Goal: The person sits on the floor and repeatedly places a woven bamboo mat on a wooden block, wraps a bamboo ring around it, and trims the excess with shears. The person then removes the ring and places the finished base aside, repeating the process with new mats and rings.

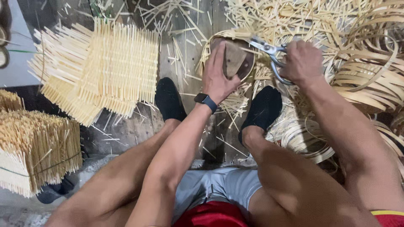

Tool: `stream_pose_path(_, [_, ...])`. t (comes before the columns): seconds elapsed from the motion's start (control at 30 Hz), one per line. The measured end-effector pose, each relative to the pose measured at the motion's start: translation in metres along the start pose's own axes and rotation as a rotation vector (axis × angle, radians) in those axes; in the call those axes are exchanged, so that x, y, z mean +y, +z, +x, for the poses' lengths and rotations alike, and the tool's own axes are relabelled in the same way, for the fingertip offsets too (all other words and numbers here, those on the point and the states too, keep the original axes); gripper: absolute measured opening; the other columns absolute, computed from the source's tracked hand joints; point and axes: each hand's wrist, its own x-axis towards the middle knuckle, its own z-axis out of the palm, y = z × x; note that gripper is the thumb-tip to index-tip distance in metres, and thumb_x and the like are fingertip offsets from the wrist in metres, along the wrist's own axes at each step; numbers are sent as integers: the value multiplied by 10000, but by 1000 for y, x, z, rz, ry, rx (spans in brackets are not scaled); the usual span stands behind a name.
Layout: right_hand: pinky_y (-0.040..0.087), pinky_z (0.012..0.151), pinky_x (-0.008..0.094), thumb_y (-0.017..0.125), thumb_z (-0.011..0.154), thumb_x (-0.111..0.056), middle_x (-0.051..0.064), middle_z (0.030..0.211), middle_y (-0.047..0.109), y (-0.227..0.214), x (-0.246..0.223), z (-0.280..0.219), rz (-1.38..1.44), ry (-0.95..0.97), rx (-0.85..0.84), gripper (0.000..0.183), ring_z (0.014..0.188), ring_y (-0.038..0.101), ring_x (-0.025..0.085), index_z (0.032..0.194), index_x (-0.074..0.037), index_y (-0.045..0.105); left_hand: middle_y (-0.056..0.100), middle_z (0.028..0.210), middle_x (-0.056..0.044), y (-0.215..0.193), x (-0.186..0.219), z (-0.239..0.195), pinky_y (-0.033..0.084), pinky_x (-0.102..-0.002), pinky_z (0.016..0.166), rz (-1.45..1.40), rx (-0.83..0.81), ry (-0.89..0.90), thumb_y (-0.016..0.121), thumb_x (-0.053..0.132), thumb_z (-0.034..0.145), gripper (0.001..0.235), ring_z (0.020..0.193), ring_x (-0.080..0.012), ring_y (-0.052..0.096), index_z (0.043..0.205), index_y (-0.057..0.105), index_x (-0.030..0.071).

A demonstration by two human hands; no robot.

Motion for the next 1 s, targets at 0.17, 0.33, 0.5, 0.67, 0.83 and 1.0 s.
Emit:
stream_pose_path(0.17, [473, 651, 350, 660, 926, -524, 123, 888, 558, -3, 6, 2, -103, -17, -41, 530, 745, 524, 205, 1120, -35, 596, 480, 1526, -185, -2, -3, 6, 413, -461, 1172, 13, -73, 32, 852, 202, 664, 1039, 1354, -411, 493, 1572, 349, 156])
stream_pose_path(0.33, [504, 703, 353, 584, 1004, -472, 119, 910, 608, 1, -2, 6, -69, -33, 2, 454, 814, 562, 214, 1123, -36, 633, 484, 1509, -161, -16, -2, 12, 409, -471, 1186, -44, -195, 97, 827, 69, 602, 1073, 1346, -414, 487, 1566, 371, 187])
stream_pose_path(0.5, [511, 690, 360, 572, 1017, -517, 135, 945, 610, 0, 15, 1, -108, -38, -23, 485, 823, 577, 221, 1137, -52, 641, 537, 1433, -90, -26, 4, 16, 419, -455, 1167, 80, -280, 106, 774, -21, 532, 1065, 1287, -386, 457, 1511, 445, 242])
stream_pose_path(0.67, [499, 717, 325, 666, 872, -518, 80, 849, 606, 7, 2, 11, -218, -134, 232, 445, 775, 561, 177, 1000, -92, 657, 508, 1483, -72, -29, 7, 21, 419, -448, 1189, 150, -383, 179, 741, -44, 594, 981, 1317, -387, 441, 1496, 485, 243])
stream_pose_path(0.83, [527, 772, 401, 622, 1011, -469, 148, 951, 627, -5, 16, 6, 15, -37, -154, 404, 853, 600, 245, 1072, -71, 652, 367, 1481, -284, -16, 13, 4, 323, -561, 1155, 306, 34, 135, 958, 324, 519, 1090, 1362, -462, 352, 1456, 427, 157])
stream_pose_path(1.0, [494, 737, 356, 668, 925, -642, 134, 926, 578, -14, 5, -3, -154, -78, -1, 661, 824, 547, 230, 1059, 3, 606, 422, 1487, -238, 11, 8, -9, 346, -520, 1234, -7, 121, -90, 910, 292, 659, 1102, 1425, -417, 394, 1557, 302, 93])
